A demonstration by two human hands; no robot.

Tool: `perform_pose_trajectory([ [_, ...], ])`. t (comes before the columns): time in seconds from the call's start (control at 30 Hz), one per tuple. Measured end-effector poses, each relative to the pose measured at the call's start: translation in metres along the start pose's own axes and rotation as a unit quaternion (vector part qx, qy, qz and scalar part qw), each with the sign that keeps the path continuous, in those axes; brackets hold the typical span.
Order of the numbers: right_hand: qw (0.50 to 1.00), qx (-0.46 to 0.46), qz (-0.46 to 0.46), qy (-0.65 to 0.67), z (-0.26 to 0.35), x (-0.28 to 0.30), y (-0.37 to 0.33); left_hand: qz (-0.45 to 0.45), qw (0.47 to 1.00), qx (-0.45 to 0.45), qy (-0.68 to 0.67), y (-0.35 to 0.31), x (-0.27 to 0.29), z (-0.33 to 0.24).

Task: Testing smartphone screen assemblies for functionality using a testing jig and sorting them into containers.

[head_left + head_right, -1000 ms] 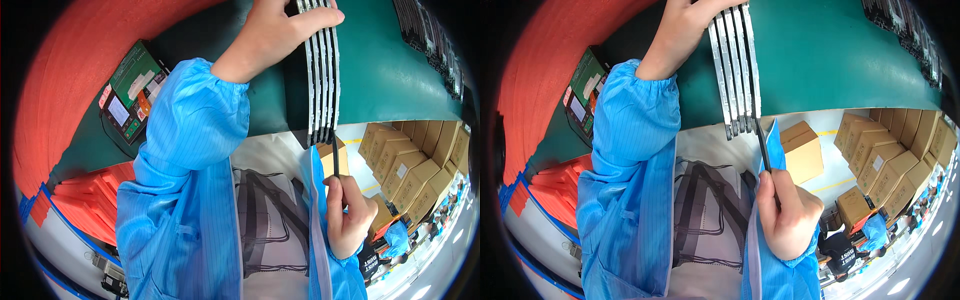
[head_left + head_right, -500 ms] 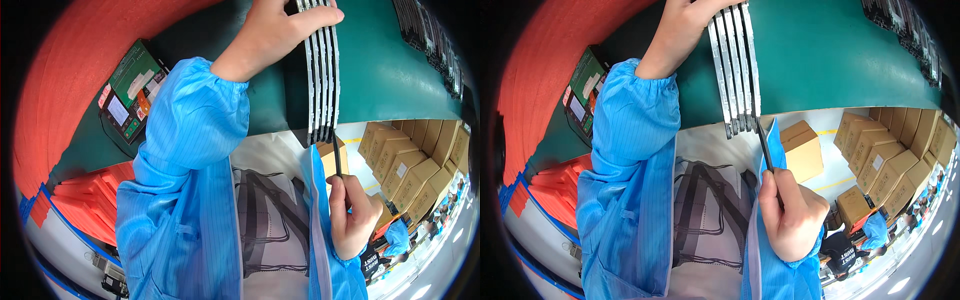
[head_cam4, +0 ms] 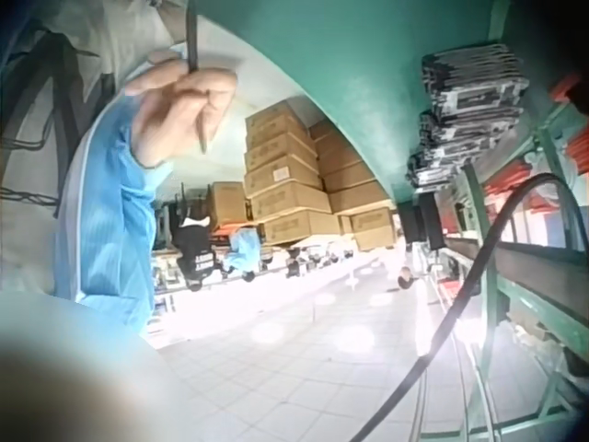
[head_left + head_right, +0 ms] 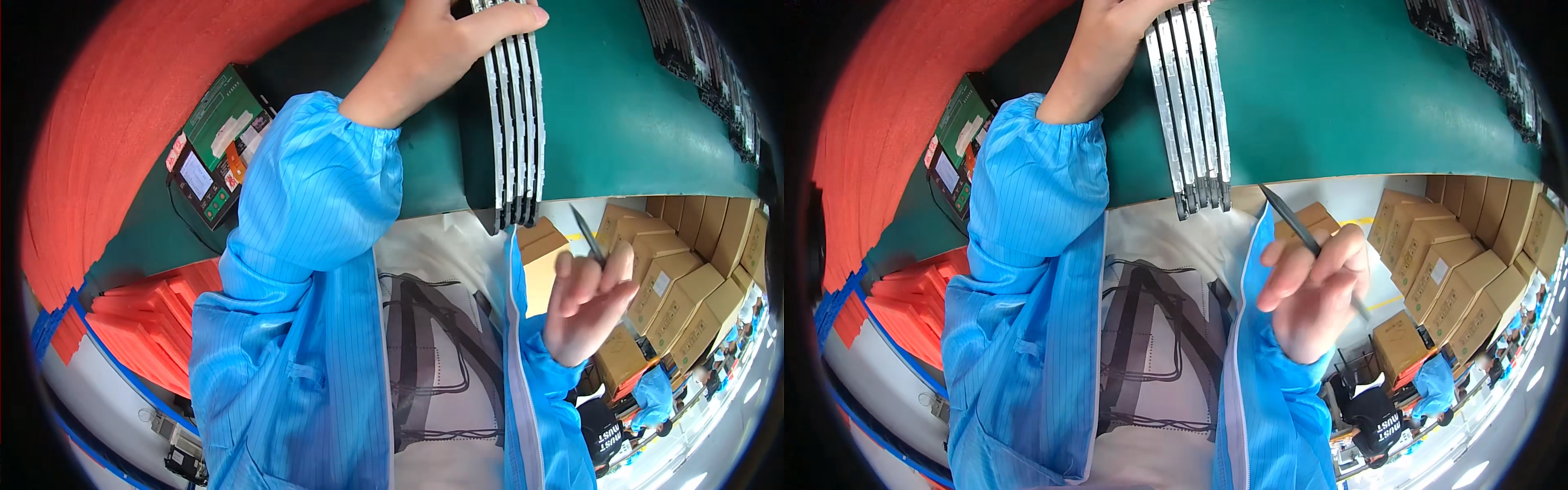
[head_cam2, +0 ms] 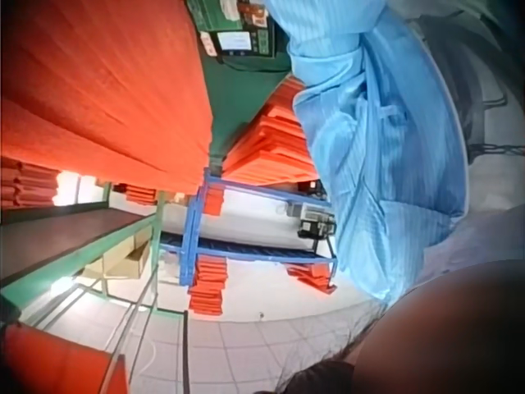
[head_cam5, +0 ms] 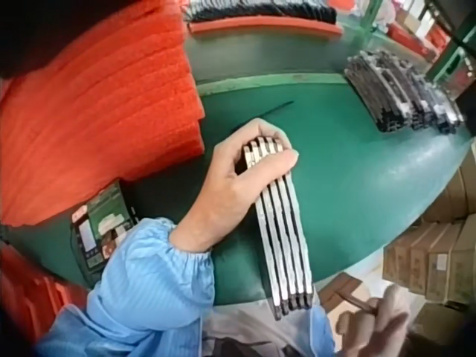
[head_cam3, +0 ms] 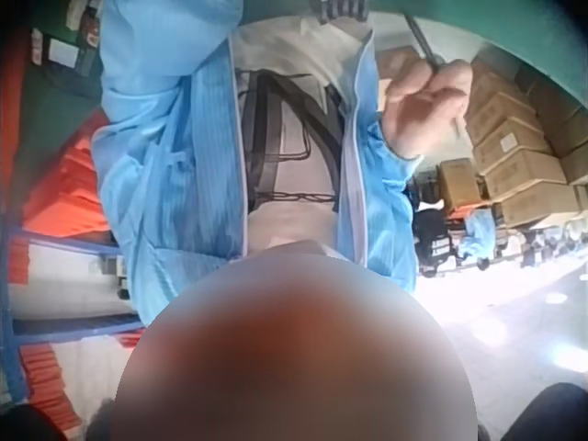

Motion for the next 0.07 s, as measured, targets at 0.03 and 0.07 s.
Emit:
perform_pose_trajectory([
  [0.03,0.994,0.041,0.099,0.015,-0.0075,0.009,0.0004,0.0,1.0,0.004,-0.002,-0.0003,-0.0002,0.0004],
  [0.07,0.994,0.04,0.1,0.017,-0.0076,0.0093,0.0014,0.0,1.0,0.008,-0.004,-0.0001,0.0004,0.0008],
])
Point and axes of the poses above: each hand's wrist, its own y-axis towards the middle knuckle, its own x-axis out of the back of the hand, z = x × y, the point moved 2 cm from there along y, towards the middle knuckle, and after that the axes turned 3 degrees about z, right-handed, at the moved point
